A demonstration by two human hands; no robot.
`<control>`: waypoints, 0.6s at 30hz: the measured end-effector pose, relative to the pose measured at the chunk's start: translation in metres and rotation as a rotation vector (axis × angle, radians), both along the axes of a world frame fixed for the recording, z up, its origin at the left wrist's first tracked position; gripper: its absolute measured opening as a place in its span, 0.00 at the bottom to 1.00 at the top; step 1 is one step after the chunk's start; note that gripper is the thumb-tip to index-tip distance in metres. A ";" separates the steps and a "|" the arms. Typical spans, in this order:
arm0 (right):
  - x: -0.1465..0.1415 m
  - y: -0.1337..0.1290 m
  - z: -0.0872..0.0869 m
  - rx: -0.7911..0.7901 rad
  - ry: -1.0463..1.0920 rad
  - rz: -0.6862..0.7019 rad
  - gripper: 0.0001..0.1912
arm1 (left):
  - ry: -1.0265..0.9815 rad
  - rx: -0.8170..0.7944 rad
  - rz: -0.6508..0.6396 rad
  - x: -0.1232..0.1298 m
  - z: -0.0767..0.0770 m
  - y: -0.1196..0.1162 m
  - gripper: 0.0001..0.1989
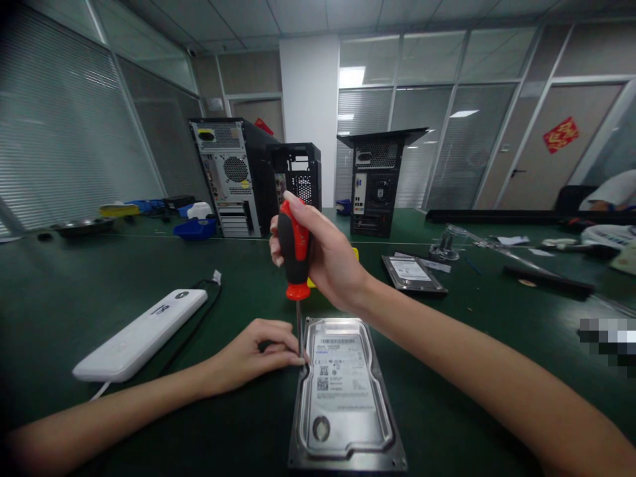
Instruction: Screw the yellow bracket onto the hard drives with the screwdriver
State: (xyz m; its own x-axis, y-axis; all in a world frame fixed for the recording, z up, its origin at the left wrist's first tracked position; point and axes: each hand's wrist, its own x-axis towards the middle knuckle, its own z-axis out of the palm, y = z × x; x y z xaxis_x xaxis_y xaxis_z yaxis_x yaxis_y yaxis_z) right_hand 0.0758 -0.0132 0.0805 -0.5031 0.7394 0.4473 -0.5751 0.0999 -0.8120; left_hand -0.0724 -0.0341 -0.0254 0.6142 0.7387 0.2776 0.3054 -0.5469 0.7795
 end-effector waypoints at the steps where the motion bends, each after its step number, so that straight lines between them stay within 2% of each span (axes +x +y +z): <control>1: 0.000 0.000 0.000 0.005 0.005 0.007 0.11 | 0.002 -0.003 0.005 0.000 0.000 0.000 0.11; 8: 0.004 -0.006 0.002 0.042 -0.009 0.101 0.14 | 0.022 -0.026 0.013 -0.001 0.000 -0.002 0.12; 12: 0.006 -0.007 0.003 0.102 -0.038 0.164 0.15 | 0.058 -0.038 -0.030 -0.002 0.000 -0.002 0.13; 18: 0.001 -0.011 0.001 0.178 -0.025 0.096 0.13 | 0.072 -0.035 -0.042 -0.002 0.001 -0.003 0.13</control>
State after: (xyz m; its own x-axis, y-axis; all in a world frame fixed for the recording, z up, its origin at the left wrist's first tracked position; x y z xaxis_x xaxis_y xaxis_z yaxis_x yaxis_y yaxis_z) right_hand 0.0768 -0.0238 0.0820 -0.5799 0.5976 0.5537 -0.5691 0.1891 -0.8002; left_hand -0.0745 -0.0370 -0.0245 0.6623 0.7203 0.2061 0.3389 -0.5333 0.7751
